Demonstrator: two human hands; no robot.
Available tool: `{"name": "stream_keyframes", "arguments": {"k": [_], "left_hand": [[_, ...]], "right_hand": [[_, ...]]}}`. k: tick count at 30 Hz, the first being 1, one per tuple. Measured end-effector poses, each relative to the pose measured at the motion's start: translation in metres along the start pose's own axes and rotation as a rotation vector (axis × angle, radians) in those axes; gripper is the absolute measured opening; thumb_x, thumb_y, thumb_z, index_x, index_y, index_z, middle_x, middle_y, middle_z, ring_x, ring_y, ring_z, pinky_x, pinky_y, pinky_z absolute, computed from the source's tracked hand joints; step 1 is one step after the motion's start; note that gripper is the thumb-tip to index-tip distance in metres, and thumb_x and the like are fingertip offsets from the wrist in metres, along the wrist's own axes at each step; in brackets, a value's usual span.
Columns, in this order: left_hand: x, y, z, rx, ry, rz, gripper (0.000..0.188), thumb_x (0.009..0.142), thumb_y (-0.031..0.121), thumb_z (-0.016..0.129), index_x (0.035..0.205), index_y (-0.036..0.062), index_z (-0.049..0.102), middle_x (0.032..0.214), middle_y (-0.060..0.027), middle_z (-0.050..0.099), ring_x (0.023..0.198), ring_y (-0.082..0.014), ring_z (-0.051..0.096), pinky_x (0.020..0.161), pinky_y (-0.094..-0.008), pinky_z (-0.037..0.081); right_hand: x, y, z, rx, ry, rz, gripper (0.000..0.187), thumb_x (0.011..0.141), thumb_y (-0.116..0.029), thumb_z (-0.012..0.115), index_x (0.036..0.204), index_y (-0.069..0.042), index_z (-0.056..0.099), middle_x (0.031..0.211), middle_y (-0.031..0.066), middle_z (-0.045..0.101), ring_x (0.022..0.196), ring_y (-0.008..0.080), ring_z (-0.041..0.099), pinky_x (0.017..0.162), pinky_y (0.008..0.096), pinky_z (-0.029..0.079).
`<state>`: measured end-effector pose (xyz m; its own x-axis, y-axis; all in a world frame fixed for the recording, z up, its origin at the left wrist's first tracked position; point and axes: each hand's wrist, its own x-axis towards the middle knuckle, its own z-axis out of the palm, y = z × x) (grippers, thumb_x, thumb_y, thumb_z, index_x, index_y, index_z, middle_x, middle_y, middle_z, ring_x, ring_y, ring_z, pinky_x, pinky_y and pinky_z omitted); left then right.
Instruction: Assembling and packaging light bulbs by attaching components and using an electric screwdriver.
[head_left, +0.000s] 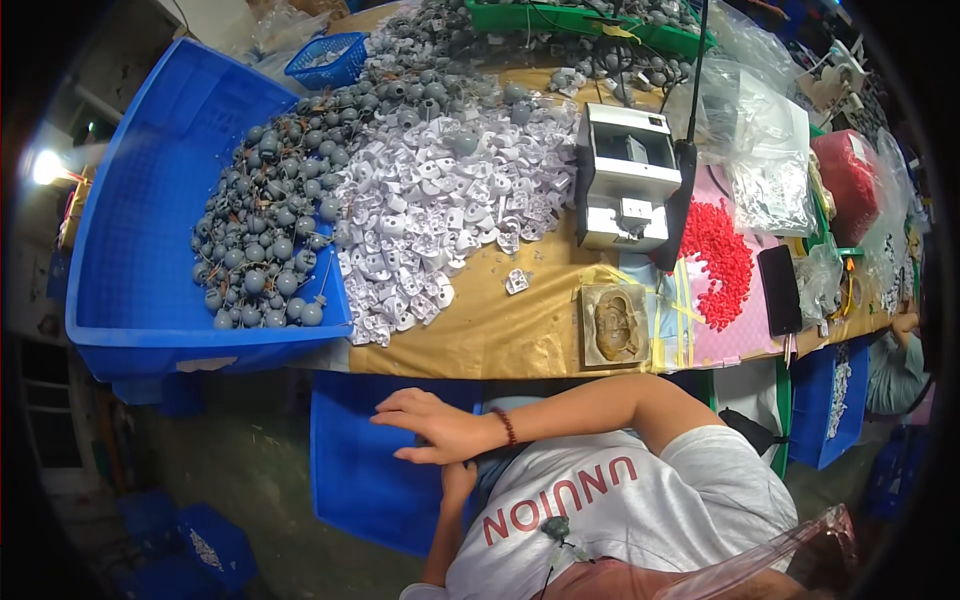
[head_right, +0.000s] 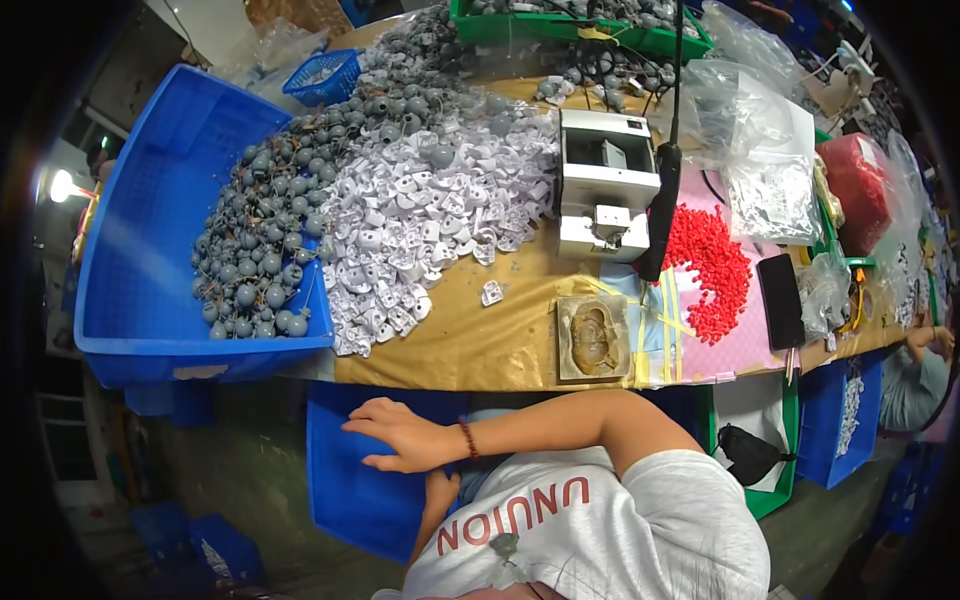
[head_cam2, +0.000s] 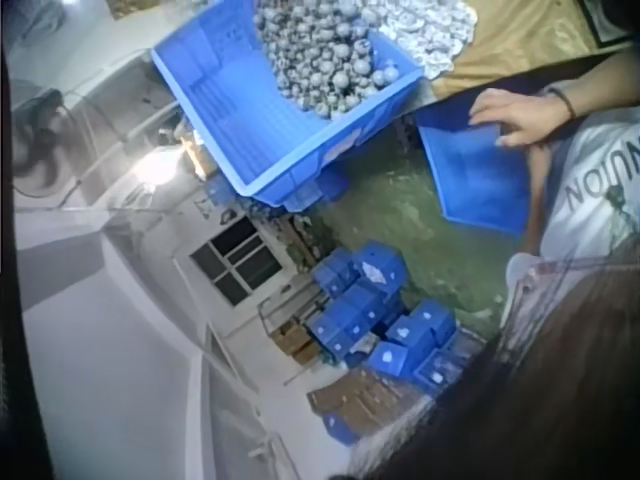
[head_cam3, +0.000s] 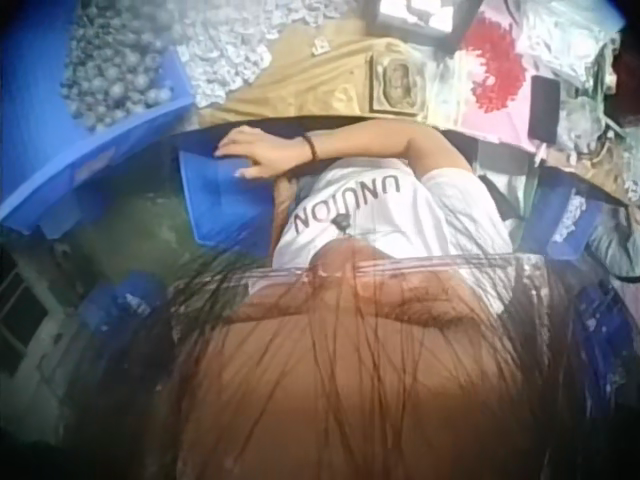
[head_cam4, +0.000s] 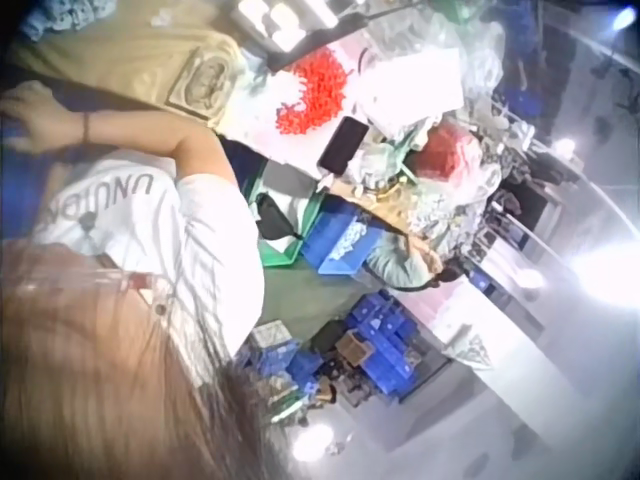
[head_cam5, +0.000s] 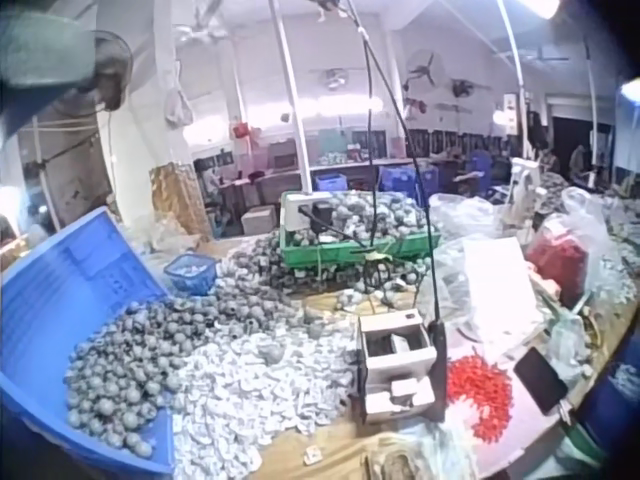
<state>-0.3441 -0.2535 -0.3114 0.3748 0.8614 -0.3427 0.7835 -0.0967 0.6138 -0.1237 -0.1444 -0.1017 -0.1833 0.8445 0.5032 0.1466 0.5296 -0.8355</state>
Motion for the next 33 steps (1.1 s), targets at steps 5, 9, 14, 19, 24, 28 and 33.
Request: {"name": "stream_keyframes", "arguments": {"k": [5,9,14,19,24,28,33], "left_hand": [[0.047,0.121,-0.061,0.079,-0.02,0.148,0.034,0.091,0.009,0.062,0.124,0.0005,0.063,0.119,-0.0254,0.065,0.11,-0.0445,0.062,0.094,-0.0484,0.049],[0.141,0.234,-0.101,-0.008,0.133,0.523,0.031,0.089,0.006,0.063,0.119,0.0015,0.065,0.118,-0.0217,0.065,0.111,-0.0415,0.06,0.095,-0.0471,0.048],[0.269,0.388,-0.1,-0.001,0.314,0.957,0.028,0.086,0.002,0.064,0.113,0.0028,0.068,0.116,-0.0171,0.064,0.112,-0.0378,0.058,0.096,-0.0455,0.047],[0.436,0.479,-0.061,0.171,0.443,1.1,0.029,0.086,0.0,0.056,0.112,0.0008,0.067,0.123,-0.0178,0.062,0.119,-0.0376,0.056,0.101,-0.0452,0.047],[0.536,0.547,-0.058,0.262,0.019,1.169,0.022,0.085,0.008,0.059,0.104,0.0072,0.071,0.108,-0.0189,0.068,0.108,-0.039,0.061,0.093,-0.0446,0.05],[0.583,0.575,-0.035,0.317,-0.209,1.215,0.041,0.086,0.037,0.069,0.119,0.0128,0.072,0.118,-0.0175,0.07,0.112,-0.036,0.064,0.096,-0.0436,0.05],[0.568,0.574,-0.008,0.551,-0.305,1.022,0.03,0.085,0.041,0.067,0.111,0.0267,0.072,0.113,-0.0082,0.066,0.117,-0.0305,0.057,0.103,-0.0498,0.04]], "right_hand": [[-0.068,-0.001,-0.107,0.022,-0.145,0.307,0.031,0.094,-0.018,0.067,0.12,-0.002,0.067,0.112,0.017,0.069,0.105,0.0335,0.066,0.092,0.04,0.052],[-0.144,-0.011,-0.201,-0.121,0.103,0.598,0.022,0.095,-0.012,0.065,0.113,-0.001,0.07,0.101,0.0157,0.073,0.094,0.0294,0.071,0.085,0.0366,0.056],[-0.209,-0.033,-0.281,-0.258,0.486,0.761,0.018,0.097,-0.005,0.062,0.111,0.003,0.069,0.099,0.013,0.073,0.091,0.0188,0.072,0.082,0.03,0.055],[-0.233,-0.049,-0.321,-0.377,0.626,0.75,0.016,0.096,-0.001,0.062,0.109,0.004,0.069,0.097,0.0129,0.073,0.091,0.0192,0.072,0.081,0.0297,0.055],[-0.243,-0.067,-0.362,-0.448,0.711,0.8,0.015,0.097,0.001,0.06,0.108,0.004,0.069,0.096,0.0113,0.073,0.09,0.0169,0.071,0.08,0.029,0.055],[-0.236,-0.059,-0.387,-0.437,0.757,0.816,0.015,0.098,0.002,0.058,0.108,0.004,0.068,0.096,0.0105,0.072,0.09,0.0156,0.07,0.082,0.0282,0.055],[-0.211,-0.053,-0.412,-0.49,0.71,0.814,0.015,0.096,0.004,0.059,0.108,0.004,0.068,0.095,0.011,0.072,0.09,0.0165,0.07,0.08,0.0281,0.054]]}}
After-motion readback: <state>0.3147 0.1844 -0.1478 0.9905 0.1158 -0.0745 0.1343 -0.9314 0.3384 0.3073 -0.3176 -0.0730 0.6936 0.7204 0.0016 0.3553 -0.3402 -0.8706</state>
